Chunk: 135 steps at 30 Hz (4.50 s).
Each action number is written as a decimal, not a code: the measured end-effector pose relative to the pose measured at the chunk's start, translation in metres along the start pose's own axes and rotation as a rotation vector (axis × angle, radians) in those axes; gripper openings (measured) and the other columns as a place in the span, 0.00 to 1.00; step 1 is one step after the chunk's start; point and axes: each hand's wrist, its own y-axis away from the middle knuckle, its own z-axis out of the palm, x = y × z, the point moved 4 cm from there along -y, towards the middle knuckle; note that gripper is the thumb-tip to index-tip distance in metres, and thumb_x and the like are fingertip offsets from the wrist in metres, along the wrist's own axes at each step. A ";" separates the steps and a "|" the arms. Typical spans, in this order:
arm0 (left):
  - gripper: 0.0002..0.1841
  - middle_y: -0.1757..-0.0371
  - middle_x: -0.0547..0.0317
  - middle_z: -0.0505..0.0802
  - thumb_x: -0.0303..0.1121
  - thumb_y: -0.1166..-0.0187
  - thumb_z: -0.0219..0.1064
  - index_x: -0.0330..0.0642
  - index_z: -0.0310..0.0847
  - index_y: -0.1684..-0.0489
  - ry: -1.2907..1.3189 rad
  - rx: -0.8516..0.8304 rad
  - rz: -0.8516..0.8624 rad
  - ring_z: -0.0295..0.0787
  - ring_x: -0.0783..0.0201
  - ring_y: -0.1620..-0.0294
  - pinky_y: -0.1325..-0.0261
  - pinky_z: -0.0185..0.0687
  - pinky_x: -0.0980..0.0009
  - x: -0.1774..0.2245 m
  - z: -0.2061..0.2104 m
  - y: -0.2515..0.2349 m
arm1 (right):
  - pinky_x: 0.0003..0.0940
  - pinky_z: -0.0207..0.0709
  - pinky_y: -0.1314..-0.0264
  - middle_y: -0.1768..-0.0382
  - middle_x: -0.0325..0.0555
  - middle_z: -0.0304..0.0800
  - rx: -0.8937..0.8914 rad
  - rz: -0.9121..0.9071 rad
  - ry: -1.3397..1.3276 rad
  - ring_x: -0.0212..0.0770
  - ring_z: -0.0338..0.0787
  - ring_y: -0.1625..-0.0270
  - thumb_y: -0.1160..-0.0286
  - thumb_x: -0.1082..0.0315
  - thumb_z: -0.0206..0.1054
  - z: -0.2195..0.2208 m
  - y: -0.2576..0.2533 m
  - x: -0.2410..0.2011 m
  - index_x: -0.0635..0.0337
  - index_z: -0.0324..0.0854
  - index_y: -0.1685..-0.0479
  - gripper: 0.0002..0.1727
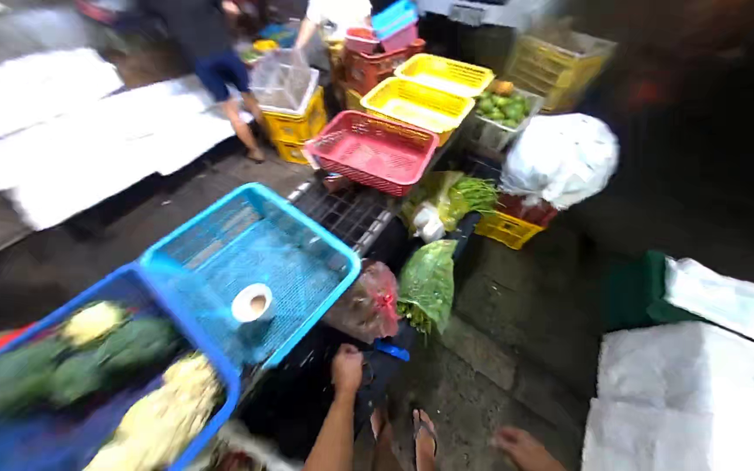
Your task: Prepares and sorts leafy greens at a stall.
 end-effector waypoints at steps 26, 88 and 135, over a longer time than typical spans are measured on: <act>0.17 0.45 0.46 0.95 0.37 0.08 0.52 0.33 0.82 0.45 1.301 0.666 0.140 0.93 0.61 0.67 0.65 0.89 0.66 -0.222 -0.319 0.427 | 0.45 0.89 0.41 0.43 0.53 0.92 -0.897 -0.911 0.537 0.47 0.93 0.45 0.15 0.64 0.60 0.371 0.341 -0.435 0.65 0.78 0.30 0.20; 0.40 0.45 0.51 0.89 0.44 0.36 0.81 0.40 0.66 0.24 0.181 -0.209 0.138 0.91 0.62 0.51 0.49 0.91 0.62 -0.010 -0.279 0.418 | 0.41 0.85 0.32 0.35 0.49 0.87 -0.946 -1.154 0.649 0.38 0.89 0.38 0.41 0.64 0.84 0.169 0.295 -0.376 0.51 0.72 0.19 0.42; 0.52 0.33 0.51 0.87 0.26 0.50 0.89 0.32 0.59 0.19 0.630 1.414 0.407 0.87 0.65 0.33 0.28 0.86 0.61 -0.285 -0.575 0.497 | 0.46 0.87 0.41 0.39 0.50 0.90 -1.134 -0.678 0.359 0.46 0.92 0.43 0.13 0.47 0.54 0.522 0.394 -0.451 0.59 0.73 0.23 0.30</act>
